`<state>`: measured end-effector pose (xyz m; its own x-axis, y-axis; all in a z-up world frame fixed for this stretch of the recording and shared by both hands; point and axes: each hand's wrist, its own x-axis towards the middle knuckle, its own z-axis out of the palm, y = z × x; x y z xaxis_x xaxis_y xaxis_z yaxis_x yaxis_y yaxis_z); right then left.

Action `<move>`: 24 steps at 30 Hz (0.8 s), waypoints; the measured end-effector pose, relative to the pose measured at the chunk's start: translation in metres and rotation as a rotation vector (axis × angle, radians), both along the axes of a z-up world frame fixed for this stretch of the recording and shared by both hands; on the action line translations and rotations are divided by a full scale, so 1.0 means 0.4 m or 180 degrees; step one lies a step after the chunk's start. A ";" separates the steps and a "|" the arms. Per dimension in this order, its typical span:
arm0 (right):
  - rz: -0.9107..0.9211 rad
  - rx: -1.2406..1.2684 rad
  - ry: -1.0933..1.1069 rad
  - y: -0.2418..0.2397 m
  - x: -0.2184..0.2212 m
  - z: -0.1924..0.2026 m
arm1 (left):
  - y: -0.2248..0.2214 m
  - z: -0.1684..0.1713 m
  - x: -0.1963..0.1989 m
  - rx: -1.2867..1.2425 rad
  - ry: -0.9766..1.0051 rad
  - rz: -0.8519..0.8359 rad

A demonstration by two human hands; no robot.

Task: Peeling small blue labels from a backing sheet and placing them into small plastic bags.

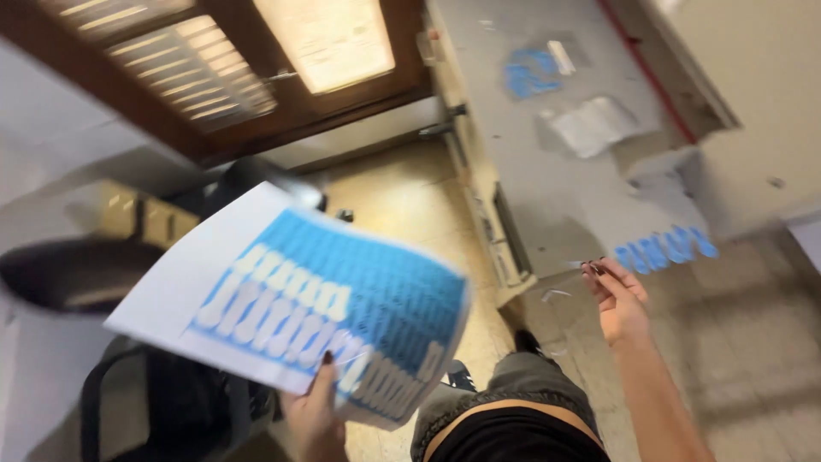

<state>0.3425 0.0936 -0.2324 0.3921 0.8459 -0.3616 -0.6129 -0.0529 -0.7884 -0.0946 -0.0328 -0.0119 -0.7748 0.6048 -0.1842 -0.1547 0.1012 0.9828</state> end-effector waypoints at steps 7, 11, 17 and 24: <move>-0.0552 -0.0732 -0.1004 -0.036 0.108 0.059 | 0.083 0.094 0.073 -0.0838 -0.0387 0.0117; -0.0322 -0.0790 -0.1374 0.008 0.090 0.070 | 0.103 0.115 0.118 -0.0848 -0.0163 -0.0111; -0.0030 -0.0655 -0.1285 0.020 0.099 0.026 | 0.099 0.088 0.146 -0.0911 -0.0294 0.0101; 0.0227 -0.0292 -0.1526 0.037 0.103 0.061 | 0.104 0.141 0.206 -0.1018 -0.0592 0.0192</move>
